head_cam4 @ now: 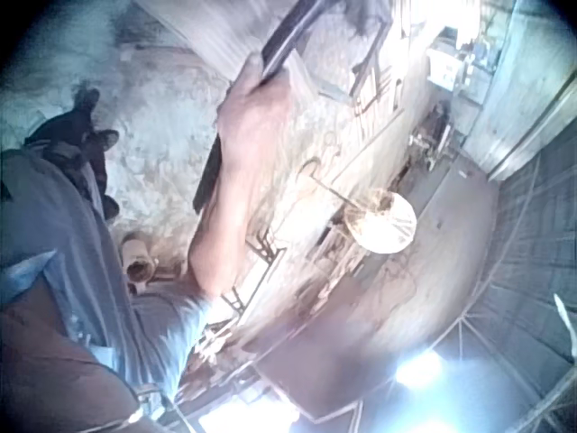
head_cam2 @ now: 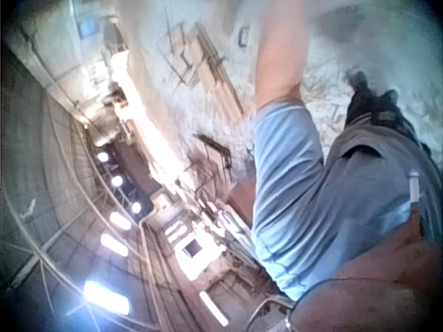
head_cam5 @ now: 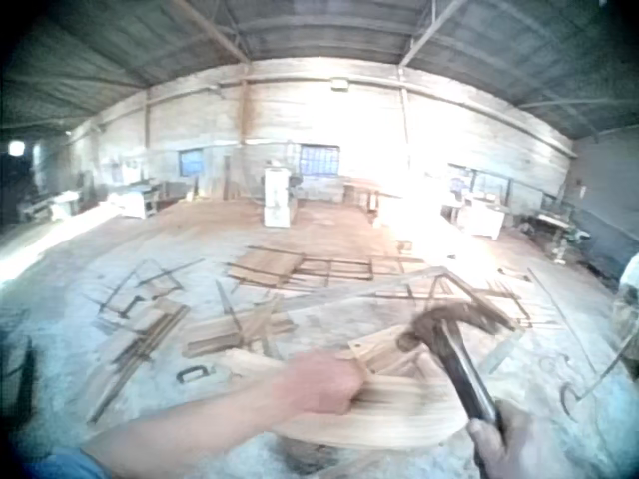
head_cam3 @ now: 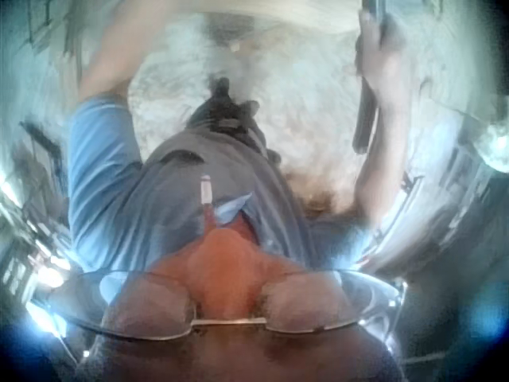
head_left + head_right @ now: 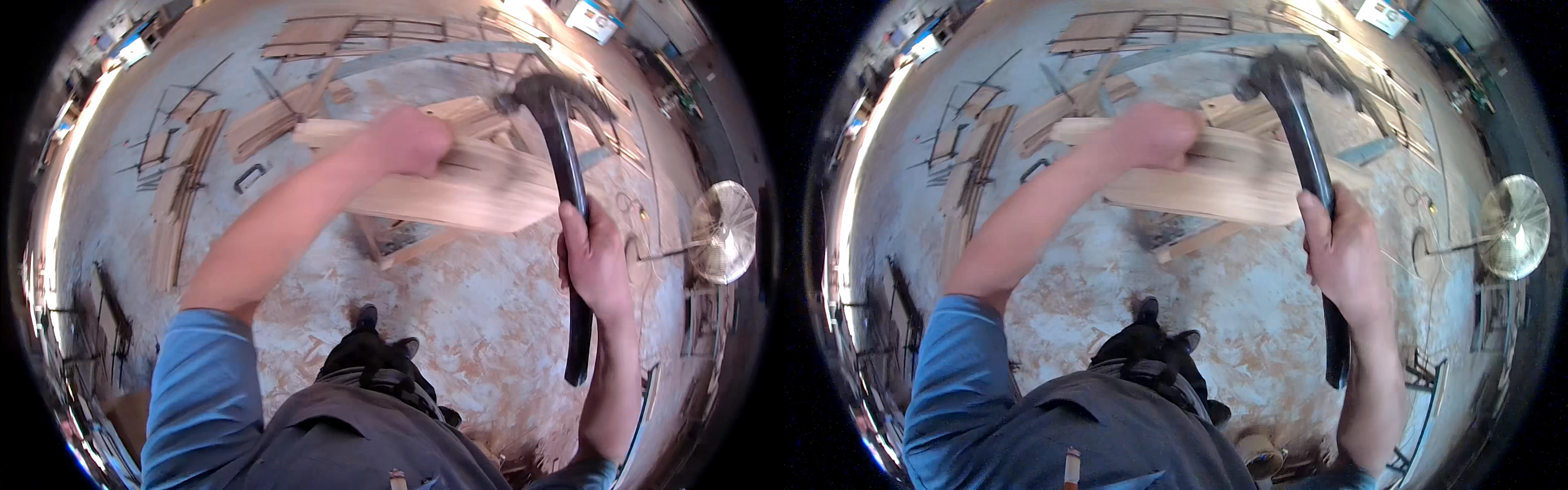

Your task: The person assembles a wooden frame by applying glue to the edges of wooden strips and joining them together. They use a hammer to tap the joints for alignment and secure the structure with clamps. The person works in a cluttered workshop environment, handling various pieces of wood and tools.

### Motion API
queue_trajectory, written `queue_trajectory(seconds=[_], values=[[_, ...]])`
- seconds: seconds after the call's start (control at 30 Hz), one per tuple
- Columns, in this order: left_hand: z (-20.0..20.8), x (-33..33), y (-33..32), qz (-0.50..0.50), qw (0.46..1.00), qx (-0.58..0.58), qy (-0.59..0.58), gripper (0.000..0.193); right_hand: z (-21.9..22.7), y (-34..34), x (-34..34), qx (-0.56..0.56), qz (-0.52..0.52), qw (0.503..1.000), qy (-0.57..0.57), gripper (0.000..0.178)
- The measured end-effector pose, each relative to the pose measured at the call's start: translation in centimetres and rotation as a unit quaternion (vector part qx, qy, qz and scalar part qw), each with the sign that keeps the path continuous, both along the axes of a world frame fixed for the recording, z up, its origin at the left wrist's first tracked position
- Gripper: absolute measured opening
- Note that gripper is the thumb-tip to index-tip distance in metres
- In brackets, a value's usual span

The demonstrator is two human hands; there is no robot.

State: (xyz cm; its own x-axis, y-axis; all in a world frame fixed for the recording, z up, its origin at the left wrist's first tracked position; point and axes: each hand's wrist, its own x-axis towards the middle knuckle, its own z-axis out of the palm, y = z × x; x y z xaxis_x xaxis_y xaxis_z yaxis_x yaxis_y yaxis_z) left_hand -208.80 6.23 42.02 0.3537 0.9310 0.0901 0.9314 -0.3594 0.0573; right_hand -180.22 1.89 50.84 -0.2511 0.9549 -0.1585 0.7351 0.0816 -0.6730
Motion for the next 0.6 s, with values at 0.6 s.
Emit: queue_trajectory(seconds=[0.6], values=[[0.2,-0.3,-0.5,0.004,0.998,0.016,-0.065,0.027,0.0,0.4,-1.7,-0.001,-0.029,0.998,-0.059,0.031]])
